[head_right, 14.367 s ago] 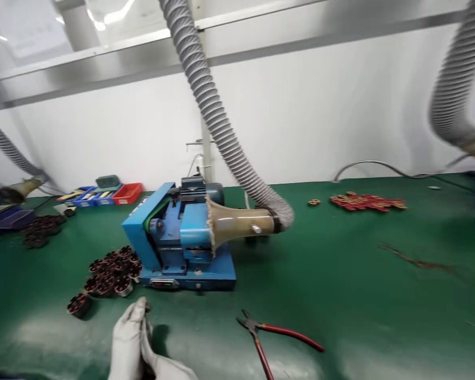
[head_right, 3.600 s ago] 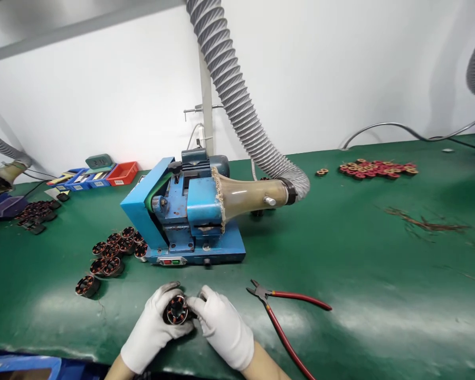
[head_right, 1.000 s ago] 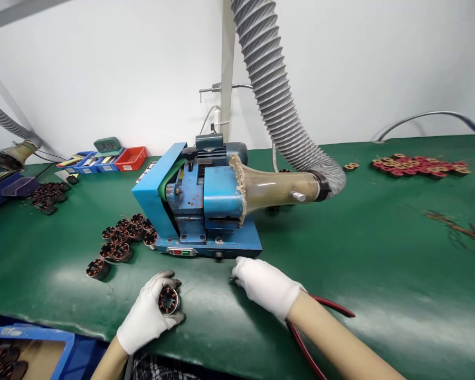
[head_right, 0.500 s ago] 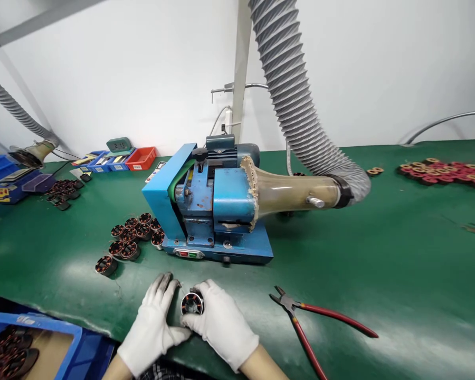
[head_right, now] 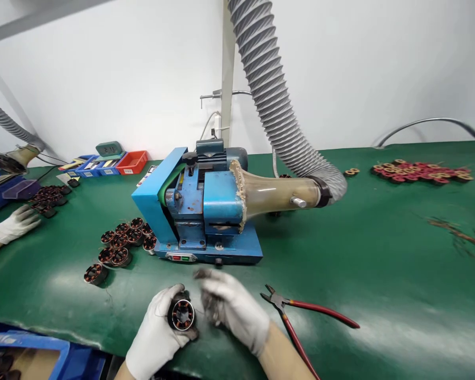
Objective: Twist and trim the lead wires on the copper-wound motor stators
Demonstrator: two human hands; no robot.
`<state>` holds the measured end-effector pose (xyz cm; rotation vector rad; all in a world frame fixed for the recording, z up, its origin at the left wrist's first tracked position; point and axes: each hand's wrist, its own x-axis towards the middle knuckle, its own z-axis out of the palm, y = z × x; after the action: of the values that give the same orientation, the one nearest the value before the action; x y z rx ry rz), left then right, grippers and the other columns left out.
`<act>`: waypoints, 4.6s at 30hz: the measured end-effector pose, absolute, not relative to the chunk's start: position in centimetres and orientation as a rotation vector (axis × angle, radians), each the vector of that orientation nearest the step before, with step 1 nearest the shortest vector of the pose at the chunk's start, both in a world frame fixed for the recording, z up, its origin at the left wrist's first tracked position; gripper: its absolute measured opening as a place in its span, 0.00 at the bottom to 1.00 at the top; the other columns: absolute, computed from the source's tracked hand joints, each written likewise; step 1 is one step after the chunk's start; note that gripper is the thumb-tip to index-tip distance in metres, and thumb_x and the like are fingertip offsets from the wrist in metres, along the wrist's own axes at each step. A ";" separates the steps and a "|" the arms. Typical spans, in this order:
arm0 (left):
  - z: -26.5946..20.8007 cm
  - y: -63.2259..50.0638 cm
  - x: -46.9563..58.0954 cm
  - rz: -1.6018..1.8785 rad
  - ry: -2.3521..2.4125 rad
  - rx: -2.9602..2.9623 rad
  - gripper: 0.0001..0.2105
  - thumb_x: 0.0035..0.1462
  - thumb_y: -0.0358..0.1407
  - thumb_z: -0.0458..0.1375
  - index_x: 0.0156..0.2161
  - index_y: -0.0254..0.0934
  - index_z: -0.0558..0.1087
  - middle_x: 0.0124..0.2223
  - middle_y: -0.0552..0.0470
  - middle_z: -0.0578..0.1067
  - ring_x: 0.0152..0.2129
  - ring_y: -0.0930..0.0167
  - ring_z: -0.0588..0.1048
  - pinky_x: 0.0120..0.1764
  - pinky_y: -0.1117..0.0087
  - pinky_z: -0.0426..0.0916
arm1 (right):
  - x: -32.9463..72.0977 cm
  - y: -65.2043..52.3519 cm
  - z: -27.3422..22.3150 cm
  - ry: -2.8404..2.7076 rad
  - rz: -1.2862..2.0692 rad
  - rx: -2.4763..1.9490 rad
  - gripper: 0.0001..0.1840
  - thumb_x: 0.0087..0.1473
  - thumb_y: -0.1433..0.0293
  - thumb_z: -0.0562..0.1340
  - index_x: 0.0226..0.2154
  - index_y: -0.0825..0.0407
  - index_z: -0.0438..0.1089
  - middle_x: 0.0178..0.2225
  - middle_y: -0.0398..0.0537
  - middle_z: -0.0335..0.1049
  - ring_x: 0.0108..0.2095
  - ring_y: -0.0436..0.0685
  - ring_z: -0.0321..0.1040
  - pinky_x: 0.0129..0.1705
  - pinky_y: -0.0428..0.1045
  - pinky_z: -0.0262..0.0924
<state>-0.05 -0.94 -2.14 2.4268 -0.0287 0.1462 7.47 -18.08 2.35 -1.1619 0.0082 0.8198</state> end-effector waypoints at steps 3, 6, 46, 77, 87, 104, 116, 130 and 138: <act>-2.1 -0.9 -0.1 0.214 -0.047 2.410 0.34 0.33 0.30 0.64 0.50 0.36 0.61 0.45 0.43 0.70 0.44 0.58 0.68 0.48 0.54 0.64 | 7.8 -20.0 3.6 -0.102 0.601 -1.153 0.18 0.44 0.62 0.62 0.39 0.51 0.63 0.29 0.44 0.65 0.28 0.51 0.64 0.28 0.46 0.59; -2.2 -0.5 -0.3 0.175 -0.070 2.327 0.36 0.34 0.29 0.63 0.54 0.37 0.59 0.49 0.44 0.69 0.46 0.60 0.68 0.49 0.57 0.64 | 6.7 -20.0 3.7 -0.517 0.684 -1.634 0.30 0.35 0.68 0.68 0.44 0.50 0.65 0.43 0.49 0.64 0.41 0.57 0.62 0.43 0.51 0.57; -2.0 -1.5 0.9 -0.128 0.211 1.805 0.20 0.35 0.25 0.63 0.38 0.34 0.65 0.33 0.54 0.73 0.28 0.71 0.71 0.33 0.72 0.67 | 6.6 -18.0 -0.7 -0.193 0.617 -1.893 0.08 0.44 0.68 0.58 0.20 0.55 0.69 0.22 0.48 0.70 0.26 0.55 0.64 0.27 0.47 0.53; 2.7 -1.1 -0.6 -0.238 -0.022 1.755 0.23 0.44 0.32 0.59 0.48 0.40 0.65 0.36 0.49 0.73 0.27 0.66 0.75 0.27 0.67 0.72 | 3.5 -18.6 4.6 -0.828 0.069 -2.273 0.11 0.56 0.71 0.48 0.27 0.50 0.62 0.24 0.44 0.64 0.25 0.52 0.61 0.29 0.45 0.54; 3.6 -0.2 -0.5 0.542 -0.565 2.420 0.24 0.50 0.39 0.58 0.53 0.43 0.61 0.50 0.41 0.63 0.44 0.62 0.69 0.42 0.66 0.70 | 4.3 -19.0 5.5 -0.609 0.317 -2.102 0.13 0.58 0.67 0.47 0.26 0.50 0.61 0.25 0.42 0.65 0.28 0.51 0.62 0.32 0.45 0.55; 4.6 -1.4 0.2 0.125 -0.221 1.972 0.06 0.51 0.34 0.54 0.35 0.38 0.71 0.33 0.50 0.74 0.41 0.63 0.71 0.44 0.62 0.68 | 4.6 -18.4 5.5 -0.504 0.474 -1.883 0.12 0.54 0.65 0.49 0.23 0.51 0.57 0.22 0.41 0.59 0.26 0.51 0.56 0.29 0.46 0.51; 1.9 -1.4 -0.9 0.420 -0.165 2.285 0.14 0.46 0.28 0.57 0.40 0.40 0.66 0.41 0.48 0.67 0.43 0.64 0.69 0.44 0.63 0.67 | 4.5 -17.4 4.3 -0.534 0.289 -2.223 0.12 0.55 0.67 0.45 0.24 0.50 0.58 0.23 0.44 0.59 0.25 0.53 0.57 0.30 0.48 0.49; -2.2 0.4 0.1 0.199 -0.321 2.528 0.25 0.37 0.28 0.62 0.45 0.38 0.65 0.47 0.44 0.70 0.49 0.58 0.65 0.53 0.48 0.57 | 7.1 -17.5 2.0 -0.877 0.714 -2.215 0.06 0.44 0.77 0.56 0.20 0.52 0.63 0.17 0.42 0.60 0.22 0.52 0.58 0.27 0.47 0.46; -1.5 0.4 0.1 0.147 -0.262 2.510 0.29 0.36 0.27 0.61 0.49 0.40 0.63 0.50 0.45 0.68 0.50 0.59 0.65 0.53 0.51 0.59 | 9.3 -21.5 3.5 -0.906 0.667 -2.322 0.08 0.51 0.69 0.56 0.30 0.51 0.71 0.27 0.46 0.71 0.26 0.54 0.65 0.28 0.45 0.51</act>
<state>0.15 0.40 -1.46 2.5097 -0.2622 0.1469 9.31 -21.46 3.49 -2.3221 -0.9062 0.6666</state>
